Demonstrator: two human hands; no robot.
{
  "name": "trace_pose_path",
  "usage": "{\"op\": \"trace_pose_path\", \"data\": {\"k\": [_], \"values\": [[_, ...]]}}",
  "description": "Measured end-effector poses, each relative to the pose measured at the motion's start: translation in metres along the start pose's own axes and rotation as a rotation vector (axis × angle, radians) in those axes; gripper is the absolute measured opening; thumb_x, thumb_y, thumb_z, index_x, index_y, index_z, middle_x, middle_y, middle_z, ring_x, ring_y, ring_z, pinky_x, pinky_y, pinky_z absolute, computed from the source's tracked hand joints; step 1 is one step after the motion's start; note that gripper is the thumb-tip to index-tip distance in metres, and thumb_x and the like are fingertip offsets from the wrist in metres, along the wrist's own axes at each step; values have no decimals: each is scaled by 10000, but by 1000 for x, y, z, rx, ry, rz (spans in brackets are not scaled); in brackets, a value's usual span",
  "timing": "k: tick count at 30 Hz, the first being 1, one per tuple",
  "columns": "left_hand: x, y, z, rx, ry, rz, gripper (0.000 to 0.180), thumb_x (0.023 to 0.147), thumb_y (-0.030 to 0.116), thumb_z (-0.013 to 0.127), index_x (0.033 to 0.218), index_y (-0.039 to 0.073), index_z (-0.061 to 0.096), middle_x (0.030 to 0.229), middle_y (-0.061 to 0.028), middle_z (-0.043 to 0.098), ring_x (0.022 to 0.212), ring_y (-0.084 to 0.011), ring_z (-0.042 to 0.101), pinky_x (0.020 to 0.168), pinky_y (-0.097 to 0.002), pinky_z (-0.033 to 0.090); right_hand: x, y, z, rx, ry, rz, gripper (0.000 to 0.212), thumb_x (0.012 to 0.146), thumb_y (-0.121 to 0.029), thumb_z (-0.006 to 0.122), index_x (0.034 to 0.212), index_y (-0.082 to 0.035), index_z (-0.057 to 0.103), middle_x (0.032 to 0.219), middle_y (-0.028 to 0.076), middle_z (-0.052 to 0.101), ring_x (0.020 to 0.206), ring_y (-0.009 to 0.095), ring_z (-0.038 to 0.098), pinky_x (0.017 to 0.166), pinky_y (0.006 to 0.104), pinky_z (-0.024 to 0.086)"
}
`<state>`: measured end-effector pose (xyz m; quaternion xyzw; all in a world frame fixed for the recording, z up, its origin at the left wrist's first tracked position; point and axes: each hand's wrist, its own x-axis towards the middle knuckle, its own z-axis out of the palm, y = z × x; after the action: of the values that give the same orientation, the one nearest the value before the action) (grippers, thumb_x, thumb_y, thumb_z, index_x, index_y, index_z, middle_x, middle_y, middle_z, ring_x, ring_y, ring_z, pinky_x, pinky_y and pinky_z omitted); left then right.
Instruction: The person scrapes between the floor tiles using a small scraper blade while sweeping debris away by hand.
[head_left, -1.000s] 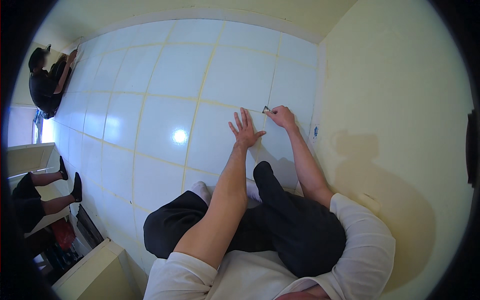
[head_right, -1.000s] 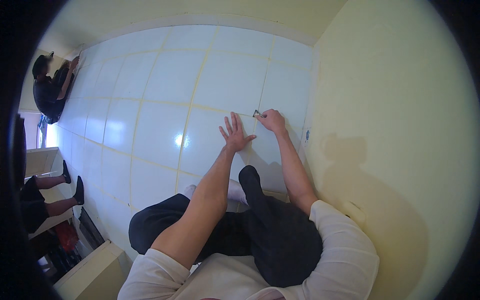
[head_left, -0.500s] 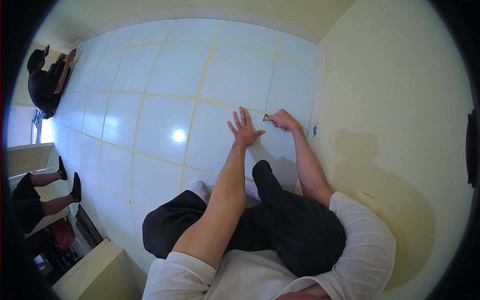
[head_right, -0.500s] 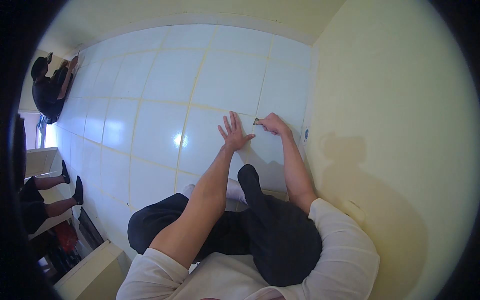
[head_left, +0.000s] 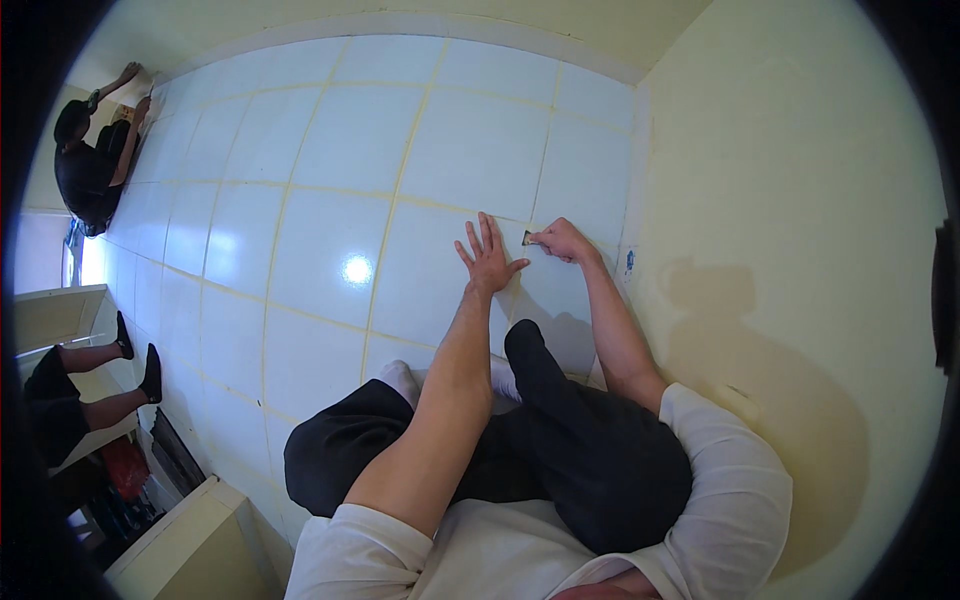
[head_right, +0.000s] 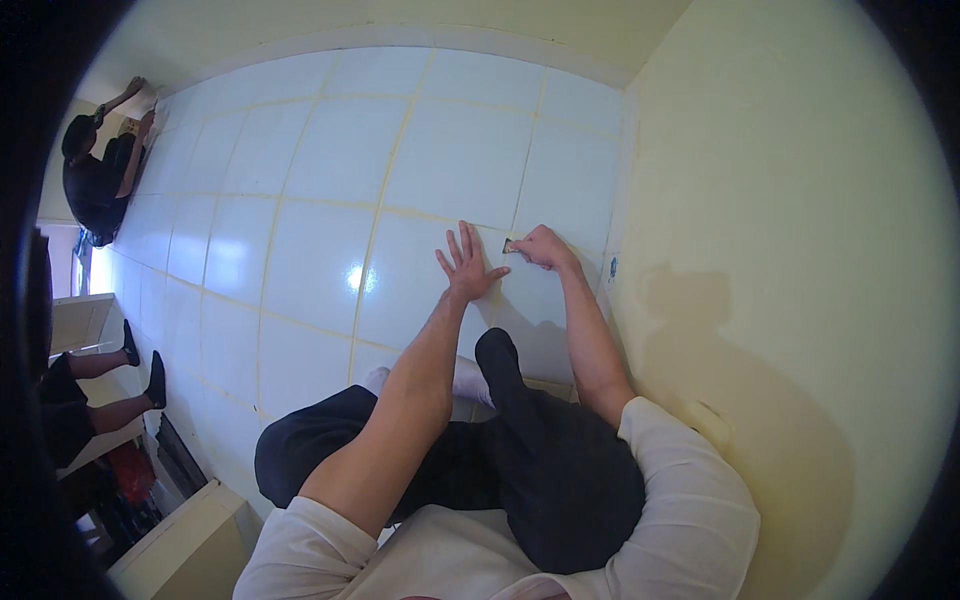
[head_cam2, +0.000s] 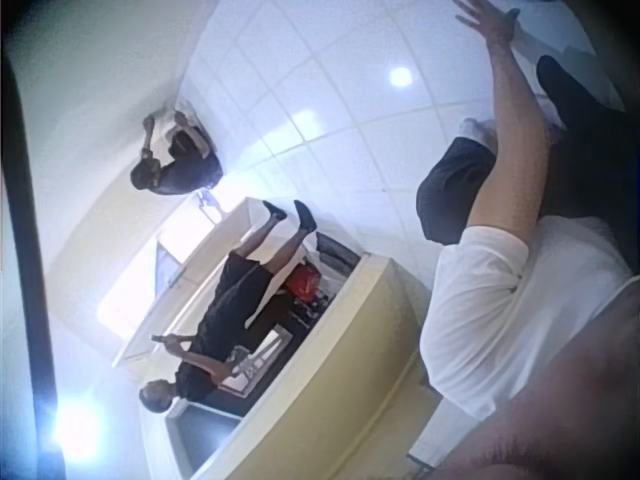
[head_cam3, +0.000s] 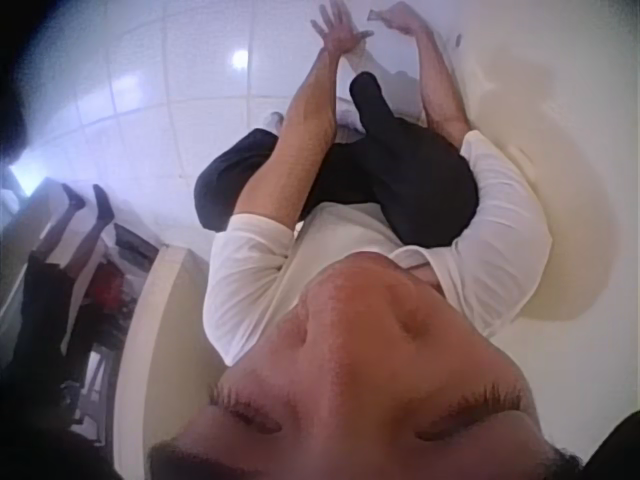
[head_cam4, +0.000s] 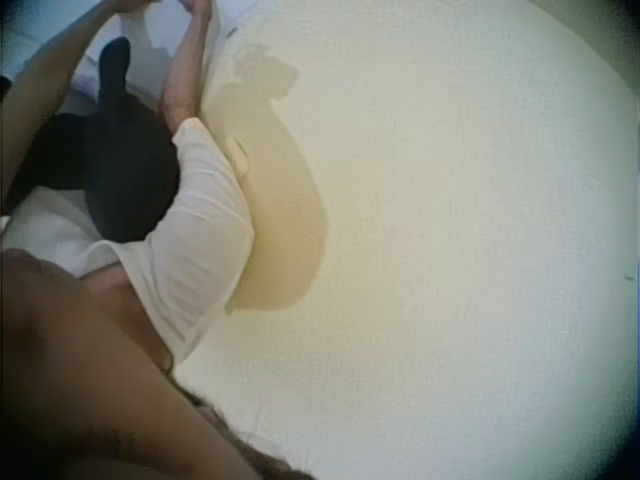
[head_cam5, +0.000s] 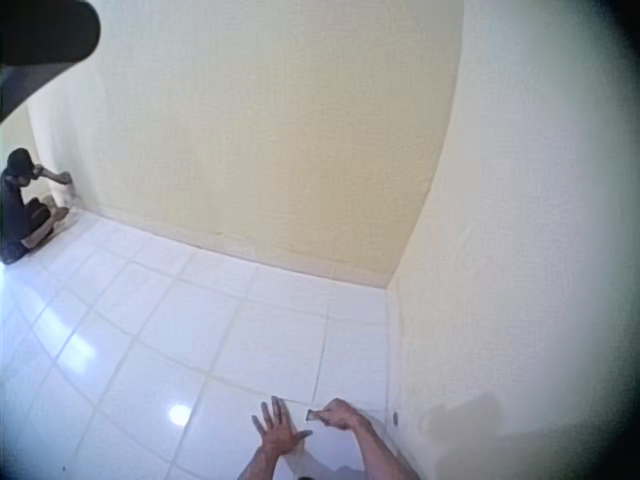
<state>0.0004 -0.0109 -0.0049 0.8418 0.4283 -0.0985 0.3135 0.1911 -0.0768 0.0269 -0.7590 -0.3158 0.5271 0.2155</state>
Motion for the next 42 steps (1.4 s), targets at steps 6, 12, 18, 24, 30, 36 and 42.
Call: {"op": "trace_pose_path", "data": {"k": [6, 12, 18, 24, 30, 36, 42], "values": [[-2, 0, -1, -5, -5, 0, 1294, 785, 671, 676, 1553, 74, -177, 1636, -113, -227, 1479, -405, -234, 1111, -696, -127, -1, 0, 2, -8, 22, 9, 473, 889, -362, 712, 548, -67, 569, 457, -2, 467, 332, 101, 395, 328, 291, 284], [-3, 0, -1, -3, 6, 6, 1294, 784, 675, 673, 1553, 71, -174, 1636, -116, -223, 1480, -408, -230, 1110, -697, -130, 3, 3, 2, 76, 14, 1, 477, 885, -369, 718, 547, -63, 578, 447, -1, 461, 326, 97, 383, 322, 291, 276], [-2, -2, -1, -8, 0, 4, 1300, 781, 674, 678, 1552, 73, -179, 1636, -116, -224, 1477, -410, -235, 1108, -700, -130, 4, 1, 2, 110, 38, 5, 490, 881, -384, 725, 548, -57, 573, 415, -5, 425, 312, 93, 361, 315, 284, 260], [-2, 1, -1, -3, -11, 3, 1303, 780, 673, 680, 1551, 77, -185, 1634, -115, -231, 1475, -411, -242, 1109, -701, -125, 6, 5, -2, 90, 34, 1, 499, 884, -392, 729, 551, -59, 565, 412, -14, 416, 312, 87, 335, 320, 282, 236], [-3, -2, 0, 8, -6, -4, 1303, 780, 673, 681, 1552, 77, -183, 1633, -113, -237, 1473, -409, -247, 1110, -702, -121, 11, 9, 3, 125, 83, -3, 485, 886, -377, 738, 546, -80, 560, 438, -29, 416, 342, 73, 324, 337, 274, 229], [-2, 1, 2, -3, 3, 13, 1297, 784, 674, 678, 1553, 74, -177, 1633, -114, -235, 1474, -413, -244, 1105, -708, -115, 21, 23, -1, 128, 76, -11, 489, 828, -436, 777, 559, -74, 590, 463, -7, 462, 364, 94, 334, 352, 305, 250], [-4, -4, 1, 7, 1, -2, 1297, 784, 676, 676, 1553, 72, -176, 1634, -120, -229, 1475, -412, -241, 1106, -705, -118, 20, 11, 2, 63, 4, 53, 507, 832, -442, 776, 556, -70, 571, 456, -2, 459, 348, 101, 344, 347, 297, 256]]}}
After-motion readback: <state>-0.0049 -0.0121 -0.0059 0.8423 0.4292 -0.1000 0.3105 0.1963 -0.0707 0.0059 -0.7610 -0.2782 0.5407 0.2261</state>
